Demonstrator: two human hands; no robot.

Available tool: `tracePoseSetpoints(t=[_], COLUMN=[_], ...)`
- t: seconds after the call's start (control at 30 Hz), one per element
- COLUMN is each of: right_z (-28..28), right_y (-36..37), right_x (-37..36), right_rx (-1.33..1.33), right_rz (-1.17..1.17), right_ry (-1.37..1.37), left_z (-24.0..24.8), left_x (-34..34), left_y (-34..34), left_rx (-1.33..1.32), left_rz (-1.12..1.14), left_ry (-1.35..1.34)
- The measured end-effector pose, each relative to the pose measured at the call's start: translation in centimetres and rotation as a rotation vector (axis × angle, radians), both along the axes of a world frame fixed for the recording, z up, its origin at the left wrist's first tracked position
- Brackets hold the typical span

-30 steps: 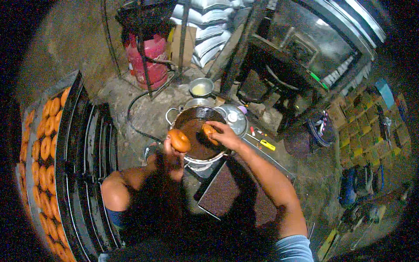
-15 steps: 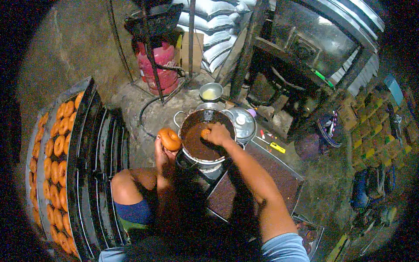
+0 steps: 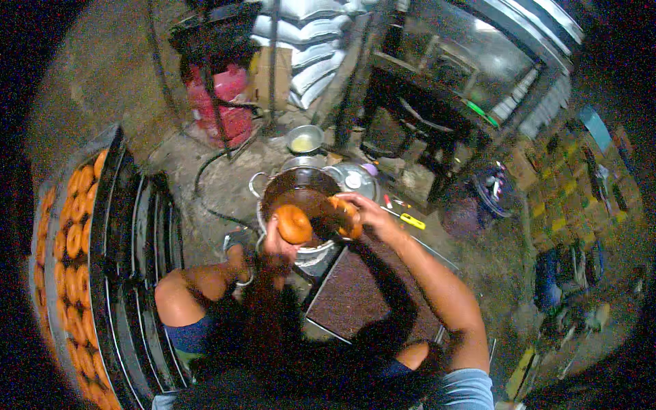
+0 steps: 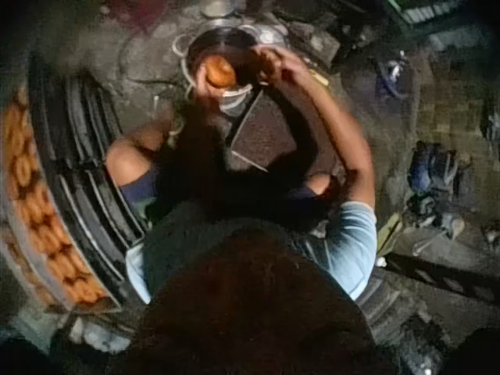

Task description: The person sits on the floor and repeatedly picks up plain donuts from a metal tray. They dip each donut into a pot of chocolate glaze and place the coated donuts onto a separate tray. The process is repeated for multiple donuts.

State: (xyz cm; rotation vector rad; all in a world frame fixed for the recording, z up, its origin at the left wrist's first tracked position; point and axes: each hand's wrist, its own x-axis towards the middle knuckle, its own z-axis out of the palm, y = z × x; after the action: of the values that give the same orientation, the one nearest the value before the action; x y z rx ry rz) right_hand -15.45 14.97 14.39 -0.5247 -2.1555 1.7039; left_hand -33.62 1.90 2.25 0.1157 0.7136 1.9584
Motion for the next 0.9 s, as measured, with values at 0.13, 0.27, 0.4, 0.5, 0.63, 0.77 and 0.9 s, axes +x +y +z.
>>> tracePoseSetpoints(t=[0.13, 0.27, 0.4, 0.5, 0.63, 0.77, 0.9], right_z=[-0.8, -1.6, -2.1, -3.4, -6.0, -9.6, -12.1], right_y=[-5.3, -7.3, -9.9, -11.8, -11.3, -12.6, -12.5], right_x=[7.2, 12.6, 16.5, 19.2, 22.0, 22.6, 25.2], right_rx=[0.655, 0.718, 0.639, 0.812, 0.556, -0.152, -0.832], right_rz=[-0.202, -0.558, -0.888, -0.701, -1.176, -1.155, -0.981], right_ry=[0.015, 0.035, -0.007, 0.084, 0.048, 0.341, 0.967], left_z=[2.9, 2.9, 1.4, 0.2, 0.2, 0.8, -0.2], left_x=[7.7, 15.0, 18.9, 21.7, 25.5, 27.4, 27.6], left_y=[1.3, 1.8, 3.2, 4.0, 3.9, 3.4, 2.7], left_rx=[0.215, 0.275, 0.275, 0.332, 0.285, 0.226, 0.654], left_rz=[-0.337, -0.628, -0.635, -0.636, -0.793, -0.378, -0.037], left_ry=[-0.042, -0.064, 0.035, 0.093, 0.255, 0.98, 1.815])
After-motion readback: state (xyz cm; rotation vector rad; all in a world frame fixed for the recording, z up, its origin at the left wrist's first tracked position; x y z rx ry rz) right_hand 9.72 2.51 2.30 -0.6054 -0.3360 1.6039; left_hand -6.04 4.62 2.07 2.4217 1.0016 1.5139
